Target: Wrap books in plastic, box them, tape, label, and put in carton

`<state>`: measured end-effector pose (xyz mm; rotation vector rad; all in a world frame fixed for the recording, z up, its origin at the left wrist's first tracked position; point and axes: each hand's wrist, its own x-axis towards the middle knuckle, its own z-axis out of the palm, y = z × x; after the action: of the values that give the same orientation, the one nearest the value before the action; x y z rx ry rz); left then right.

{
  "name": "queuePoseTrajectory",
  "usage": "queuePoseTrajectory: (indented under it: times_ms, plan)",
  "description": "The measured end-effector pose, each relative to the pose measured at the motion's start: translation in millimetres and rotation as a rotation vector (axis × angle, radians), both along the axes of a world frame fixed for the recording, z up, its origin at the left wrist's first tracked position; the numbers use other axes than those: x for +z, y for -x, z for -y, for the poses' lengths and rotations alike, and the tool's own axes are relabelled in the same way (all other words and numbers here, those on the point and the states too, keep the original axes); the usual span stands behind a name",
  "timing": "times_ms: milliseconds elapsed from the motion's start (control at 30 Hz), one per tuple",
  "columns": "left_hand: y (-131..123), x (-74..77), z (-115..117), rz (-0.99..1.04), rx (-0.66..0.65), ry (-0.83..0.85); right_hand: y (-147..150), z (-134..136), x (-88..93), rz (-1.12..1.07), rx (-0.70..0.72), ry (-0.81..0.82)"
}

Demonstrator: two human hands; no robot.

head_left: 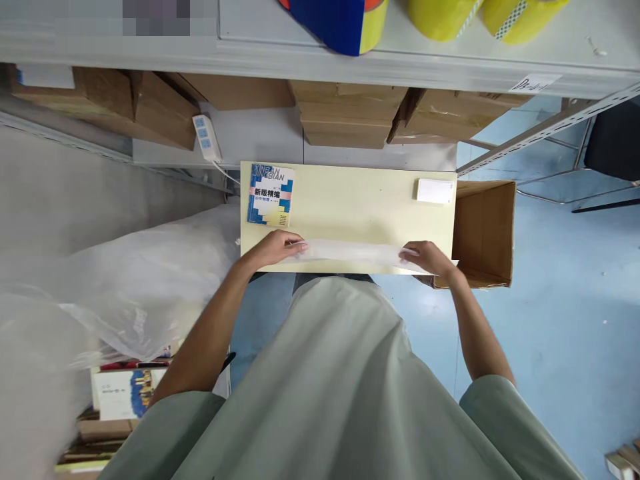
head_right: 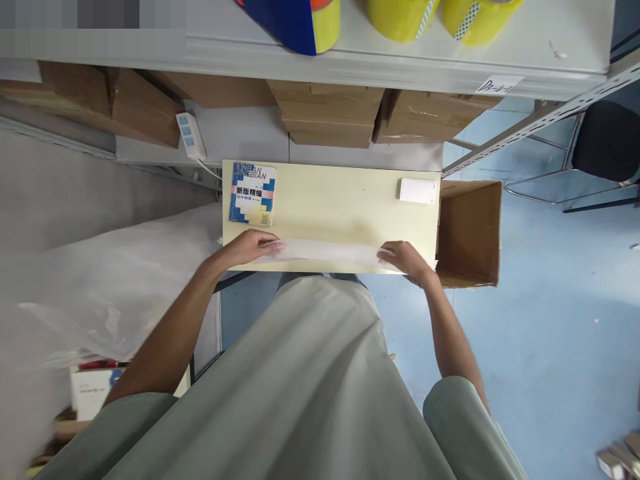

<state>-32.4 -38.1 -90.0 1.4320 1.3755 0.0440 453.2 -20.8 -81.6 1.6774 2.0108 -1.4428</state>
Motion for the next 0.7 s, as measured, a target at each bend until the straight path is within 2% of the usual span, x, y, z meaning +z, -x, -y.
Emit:
queuePoseTrajectory:
  times_ms: [67, 133, 233, 333, 500, 700]
  plan:
    - [10, 2.3, -11, -0.024, 0.025, 0.027, -10, -23, 6.9, 0.034, 0.018, 0.044]
    - [16, -3.0, -23, -0.063, 0.088, 0.016, -15, -47, 2.5, 0.124, 0.062, 0.062]
    - [16, -23.4, -39, -0.087, 0.194, -0.03, -15, -78, -18.7, 0.261, 0.113, 0.065]
    - [5, -49.8, -50, -0.15, 0.245, -0.068, -8, -96, -42.7, 0.339, 0.099, 0.029]
    - [-17, -84.2, -55, -0.447, 0.365, -0.137, 7, -102, -66.2, 0.476, 0.024, -0.038]
    - [-27, -107.5, -56, -0.459, 0.441, -0.161, 15, -94, -79.7, 0.583, -0.04, -0.14]
